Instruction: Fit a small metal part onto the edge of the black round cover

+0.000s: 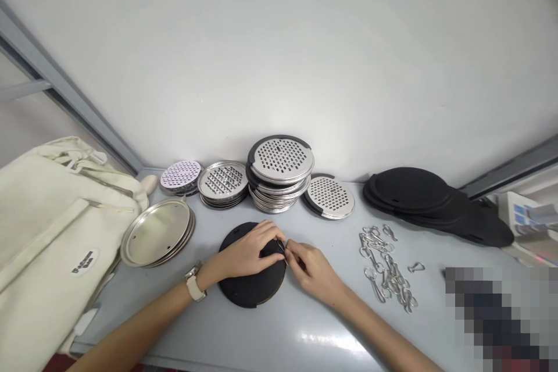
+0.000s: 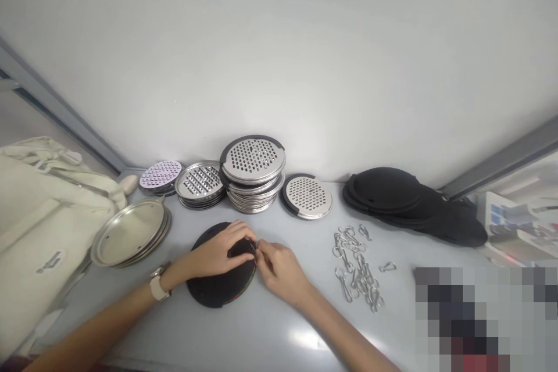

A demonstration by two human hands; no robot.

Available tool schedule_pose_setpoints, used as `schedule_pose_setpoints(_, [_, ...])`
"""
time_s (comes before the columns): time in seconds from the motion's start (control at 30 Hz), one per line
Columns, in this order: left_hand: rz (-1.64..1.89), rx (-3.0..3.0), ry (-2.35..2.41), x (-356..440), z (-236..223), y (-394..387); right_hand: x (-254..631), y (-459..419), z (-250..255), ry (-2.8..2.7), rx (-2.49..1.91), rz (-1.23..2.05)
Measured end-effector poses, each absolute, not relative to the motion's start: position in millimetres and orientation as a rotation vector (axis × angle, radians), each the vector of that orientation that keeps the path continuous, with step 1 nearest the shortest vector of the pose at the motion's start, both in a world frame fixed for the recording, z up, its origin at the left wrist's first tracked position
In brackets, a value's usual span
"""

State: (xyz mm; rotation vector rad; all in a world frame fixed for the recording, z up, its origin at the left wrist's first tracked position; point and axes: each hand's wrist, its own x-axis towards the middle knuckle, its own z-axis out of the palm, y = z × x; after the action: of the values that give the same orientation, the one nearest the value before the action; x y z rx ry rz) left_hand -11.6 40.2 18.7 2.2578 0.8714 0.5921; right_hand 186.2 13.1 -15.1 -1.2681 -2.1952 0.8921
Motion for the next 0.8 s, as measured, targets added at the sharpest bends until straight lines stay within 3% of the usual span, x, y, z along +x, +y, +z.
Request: schedule_pose_setpoints(0.8, [0.660,2.223,0.923,-11.9,14.3,39.4,176.8,8.3,-20.4,-2.107,-1.340,0.799])
